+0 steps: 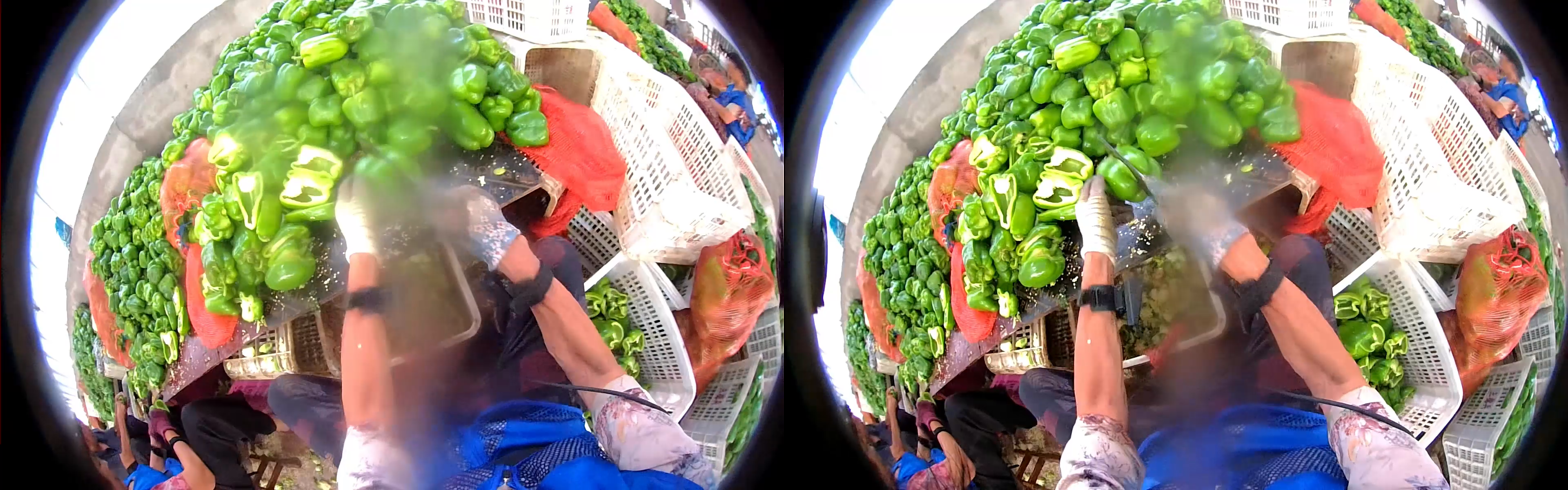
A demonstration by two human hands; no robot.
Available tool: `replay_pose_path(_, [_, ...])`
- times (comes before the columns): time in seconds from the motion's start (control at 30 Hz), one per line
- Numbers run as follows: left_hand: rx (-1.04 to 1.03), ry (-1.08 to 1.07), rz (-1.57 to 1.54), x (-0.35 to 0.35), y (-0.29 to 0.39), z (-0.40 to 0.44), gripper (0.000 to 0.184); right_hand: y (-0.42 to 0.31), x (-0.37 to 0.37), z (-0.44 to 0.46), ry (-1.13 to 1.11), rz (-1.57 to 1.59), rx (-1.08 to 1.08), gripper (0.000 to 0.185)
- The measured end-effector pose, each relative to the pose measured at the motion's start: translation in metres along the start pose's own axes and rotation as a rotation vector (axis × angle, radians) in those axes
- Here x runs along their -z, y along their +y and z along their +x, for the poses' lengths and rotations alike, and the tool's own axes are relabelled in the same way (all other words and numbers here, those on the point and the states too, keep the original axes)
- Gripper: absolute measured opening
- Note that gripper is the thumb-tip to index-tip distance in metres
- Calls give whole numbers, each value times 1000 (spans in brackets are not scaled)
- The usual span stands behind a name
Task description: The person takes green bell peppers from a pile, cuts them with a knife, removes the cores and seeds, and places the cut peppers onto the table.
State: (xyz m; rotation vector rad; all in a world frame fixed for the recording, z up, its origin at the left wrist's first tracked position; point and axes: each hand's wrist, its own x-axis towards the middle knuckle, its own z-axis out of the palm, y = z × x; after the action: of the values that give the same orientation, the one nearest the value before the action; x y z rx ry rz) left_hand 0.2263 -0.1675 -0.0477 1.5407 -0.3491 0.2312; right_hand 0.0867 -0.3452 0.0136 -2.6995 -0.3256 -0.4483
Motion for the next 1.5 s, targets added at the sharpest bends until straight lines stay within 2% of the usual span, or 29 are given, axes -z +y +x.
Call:
replay_pose_path(0.07, [162, 104, -29, 0, 37, -17, 45, -14, 11, -8, 50, 25, -17, 27])
replay_pose_path(0.1, [221, 117, 28, -1, 46, -21, 45, -15, -1, -8, 24, 194, -125, 26])
replay_pose_path(0.13, [297, 119, 127, 0, 42, -25, 49, -17, -16, -4, 3, 356, -227, 25])
replay_pose_path(0.17, [249, 118, 366, -1, 11, -30, 57, -12, -24, 0, 6, 372, -225, 24])
replay_pose_path(0.2, [118, 63, 336, 9, -18, -24, 63, -9, -32, 4, 9, 388, -223, 22])
replay_pose_path(0.23, [242, 33, 257, 7, -1, -22, 62, -1, -37, 10, 22, 256, -116, 22])
replay_pose_path(0.27, [278, 31, 205, 7, 6, -25, 61, -4, -37, 6, 23, 136, -26, 21])
replay_pose_path(0.37, [366, 54, 64, 11, 10, -35, 56, -9, 9, -12, -42, 126, -92, 21])
replay_pose_path(0.4, [386, 59, 40, 14, 7, -38, 54, -8, 15, -28, 275, 283, -27, 24])
replay_pose_path(0.47, [373, 32, 51, 18, -4, -38, 52, -8, 36, -30, 376, 300, -78, 27])
replay_pose_path(0.57, [309, -4, 149, 19, -12, -39, 55, 14, 23, -34, 289, 138, -168, 42])
replay_pose_path(0.63, [285, 30, 199, 4, 9, -43, 66, 16, 8, -37, 125, 63, -120, 44])
replay_pose_path(0.67, [305, 78, 179, -6, 25, -48, 71, 11, -2, -38, 46, 28, -95, 45])
replay_pose_path(0.7, [320, 120, 152, -15, 43, -51, 77, -4, -1, -40, 92, 50, -107, 45])
replay_pose_path(0.73, [321, 164, -42, -21, 54, -55, 79, -17, 3, -45, 133, 70, -125, 44])
replay_pose_path(0.77, [480, 339, -179, -38, 99, -55, 76, -21, 5, -45, 79, 25, -137, 44])
replay_pose_path(0.83, [511, 431, -430, -40, 122, -51, 73, -27, 10, -45, 138, 40, -99, 40])
replay_pose_path(0.87, [388, 347, -533, -27, 99, -52, 73, -28, 9, -45, 167, 48, -81, 39])
replay_pose_path(0.9, [260, 258, -631, -14, 77, -48, 72, -14, -5, -46, 315, 166, 39, 39])
replay_pose_path(1.0, [200, 269, -462, 27, 46, -3, 65, -37, 33, -42, 308, 348, -114, 47])
replay_pose_path(1.03, [181, 265, -409, 42, 41, 18, 63, -30, 28, -41, 349, 364, -101, 53])
replay_pose_path(1.13, [5, 246, -333, 72, 75, 90, 56, -19, 31, -40, 303, 363, -200, 55])
replay_pose_path(1.2, [-179, 169, -335, 97, 105, 153, 52, -15, 32, -37, 311, 352, -218, 52])
replay_pose_path(1.27, [-260, 68, -372, 117, 124, 198, 47, -8, 26, -38, 294, 375, -261, 52])
replay_pose_path(1.33, [-160, 104, -293, 121, 121, 202, 42, 2, 15, -38, 334, 426, -264, 53])
replay_pose_path(1.43, [-28, 138, -179, 91, 94, 132, 35, -2, 23, -35, 134, 591, -467, 51])
replay_pose_path(1.5, [77, 162, -137, 71, 90, 86, 31, -8, 16, -29, 89, 720, -603, 51])
